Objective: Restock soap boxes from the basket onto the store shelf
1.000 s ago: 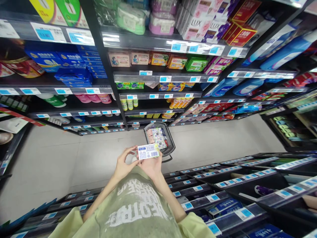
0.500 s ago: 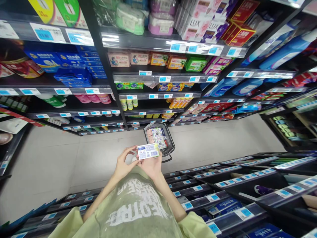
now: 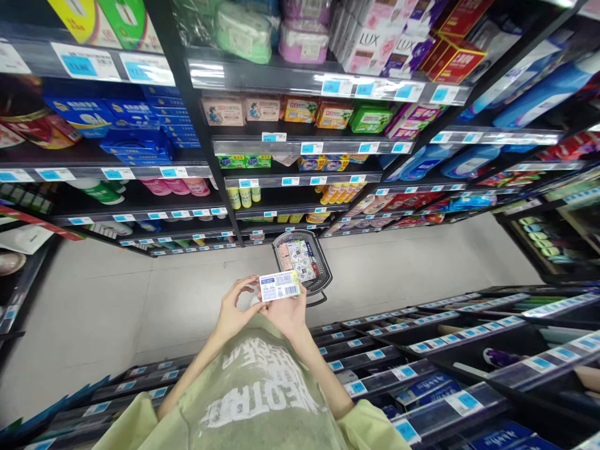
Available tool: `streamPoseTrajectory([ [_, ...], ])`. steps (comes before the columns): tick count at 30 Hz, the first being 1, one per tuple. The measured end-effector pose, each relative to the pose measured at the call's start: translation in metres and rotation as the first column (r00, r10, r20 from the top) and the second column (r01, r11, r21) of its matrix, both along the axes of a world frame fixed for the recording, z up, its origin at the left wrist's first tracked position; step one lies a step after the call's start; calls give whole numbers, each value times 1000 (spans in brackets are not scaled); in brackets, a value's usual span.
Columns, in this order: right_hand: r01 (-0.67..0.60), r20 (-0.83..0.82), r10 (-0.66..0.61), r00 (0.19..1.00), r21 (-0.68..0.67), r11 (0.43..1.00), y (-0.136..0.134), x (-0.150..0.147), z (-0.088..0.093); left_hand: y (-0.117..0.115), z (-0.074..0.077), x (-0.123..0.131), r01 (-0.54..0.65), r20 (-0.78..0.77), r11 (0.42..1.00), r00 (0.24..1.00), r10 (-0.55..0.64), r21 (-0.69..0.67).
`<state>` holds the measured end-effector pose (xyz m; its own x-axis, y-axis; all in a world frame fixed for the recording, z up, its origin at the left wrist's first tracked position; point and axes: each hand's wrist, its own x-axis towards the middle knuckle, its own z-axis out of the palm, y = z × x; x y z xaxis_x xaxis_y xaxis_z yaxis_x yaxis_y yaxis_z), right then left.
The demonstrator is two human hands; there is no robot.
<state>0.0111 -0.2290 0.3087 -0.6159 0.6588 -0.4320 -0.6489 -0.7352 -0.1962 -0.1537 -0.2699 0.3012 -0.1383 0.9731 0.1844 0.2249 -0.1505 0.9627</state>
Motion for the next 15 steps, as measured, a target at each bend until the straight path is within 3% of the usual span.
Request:
streamPoseTrajectory([
  [4,5,-65,-8,998,-41,999,1,0,2,0,-1,-1,1,-21,1000,1000,-1,11],
  [8,11,-13,-11,1000,-32,999,2,-5,1,1,2,-3,-18,-93,999,995,22,45],
  [12,51,158,-57,986,41,998,0,-11,-7,4,4,-3,3,-162,997,987,10,81],
  [15,60,355,-114,928,158,986,-4,-15,-15,5,3,-1,37,-176,995,984,-21,88],
])
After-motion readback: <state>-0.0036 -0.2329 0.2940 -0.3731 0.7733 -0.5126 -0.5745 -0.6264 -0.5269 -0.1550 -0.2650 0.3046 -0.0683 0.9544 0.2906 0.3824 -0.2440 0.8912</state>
